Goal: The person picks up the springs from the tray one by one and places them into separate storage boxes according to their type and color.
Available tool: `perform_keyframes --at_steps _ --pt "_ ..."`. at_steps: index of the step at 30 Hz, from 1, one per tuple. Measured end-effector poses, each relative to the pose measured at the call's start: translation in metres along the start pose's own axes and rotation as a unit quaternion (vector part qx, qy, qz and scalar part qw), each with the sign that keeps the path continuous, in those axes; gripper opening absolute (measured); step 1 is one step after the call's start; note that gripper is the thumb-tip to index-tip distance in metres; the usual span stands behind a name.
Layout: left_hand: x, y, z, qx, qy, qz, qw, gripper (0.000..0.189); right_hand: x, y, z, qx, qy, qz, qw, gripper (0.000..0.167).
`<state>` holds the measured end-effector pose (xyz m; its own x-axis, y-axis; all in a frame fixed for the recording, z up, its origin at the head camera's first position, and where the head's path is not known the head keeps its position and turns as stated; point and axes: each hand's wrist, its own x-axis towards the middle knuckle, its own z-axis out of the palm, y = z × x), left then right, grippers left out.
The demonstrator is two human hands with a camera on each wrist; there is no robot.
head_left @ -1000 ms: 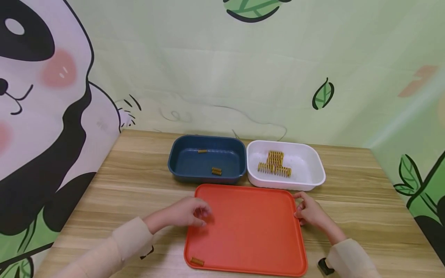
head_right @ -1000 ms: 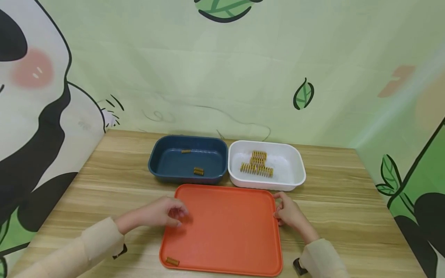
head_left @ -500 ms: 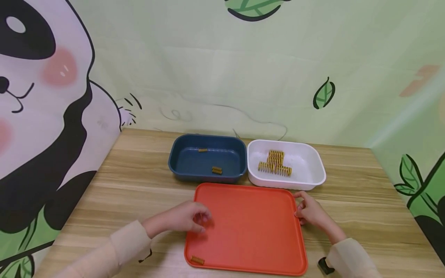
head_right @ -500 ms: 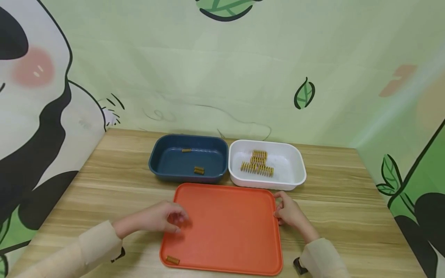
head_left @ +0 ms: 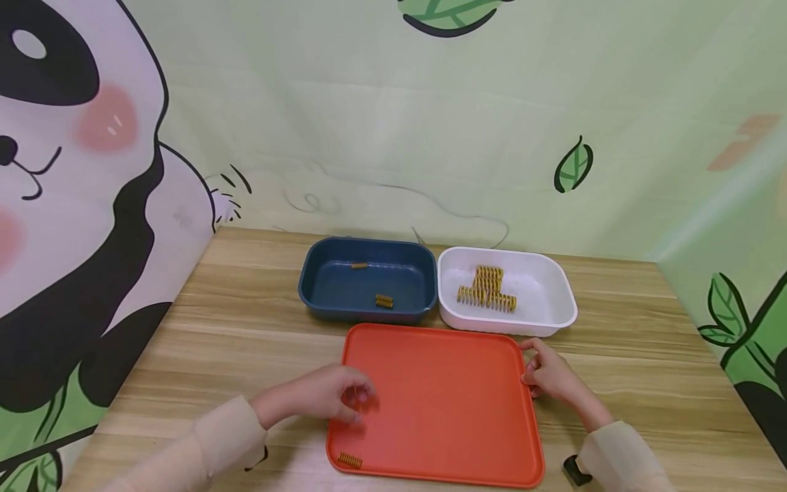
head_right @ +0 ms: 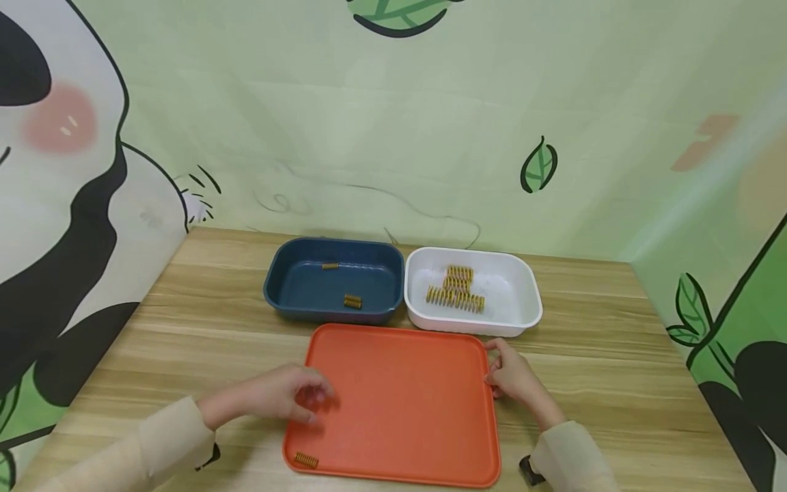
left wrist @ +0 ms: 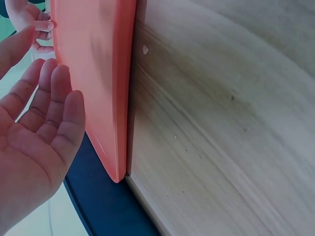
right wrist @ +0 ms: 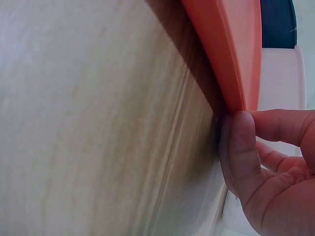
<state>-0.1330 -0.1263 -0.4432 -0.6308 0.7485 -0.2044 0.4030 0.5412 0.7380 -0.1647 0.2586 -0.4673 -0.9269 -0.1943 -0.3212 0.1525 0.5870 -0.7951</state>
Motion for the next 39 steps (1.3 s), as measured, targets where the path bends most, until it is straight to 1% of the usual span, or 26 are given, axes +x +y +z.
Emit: perform_keyframes --at_steps 5,11,13,20,27,34,39 --pt "-0.002 0.003 0.005 0.011 -0.016 0.011 0.9998 0.029 0.0 0.001 0.0 0.0 0.001 0.002 1.0 0.05" --pt "-0.005 0.003 0.009 -0.004 -0.029 0.004 0.9996 0.03 0.0 0.001 0.0 0.002 0.0 -0.001 1.0 0.051" --pt "-0.006 0.003 0.01 -0.002 -0.034 -0.001 0.9994 0.031 0.0 0.001 0.0 0.002 0.0 -0.002 1.0 0.051" --pt "-0.008 0.001 0.014 0.025 -0.059 -0.018 0.9978 0.033 0.0 0.001 -0.001 -0.001 0.001 -0.005 1.0 0.051" --pt "-0.009 0.001 0.016 0.048 -0.063 -0.023 0.9966 0.033 0.0 0.001 -0.001 -0.004 -0.002 -0.004 1.0 0.052" --pt "-0.011 0.005 0.02 0.11 -0.066 -0.022 0.9915 0.035 0.0 0.001 0.0 -0.008 -0.002 0.006 0.9999 0.052" --pt "-0.011 0.008 0.02 0.119 -0.074 -0.035 0.9895 0.033 0.001 0.001 0.0 -0.007 -0.001 0.007 1.0 0.052"
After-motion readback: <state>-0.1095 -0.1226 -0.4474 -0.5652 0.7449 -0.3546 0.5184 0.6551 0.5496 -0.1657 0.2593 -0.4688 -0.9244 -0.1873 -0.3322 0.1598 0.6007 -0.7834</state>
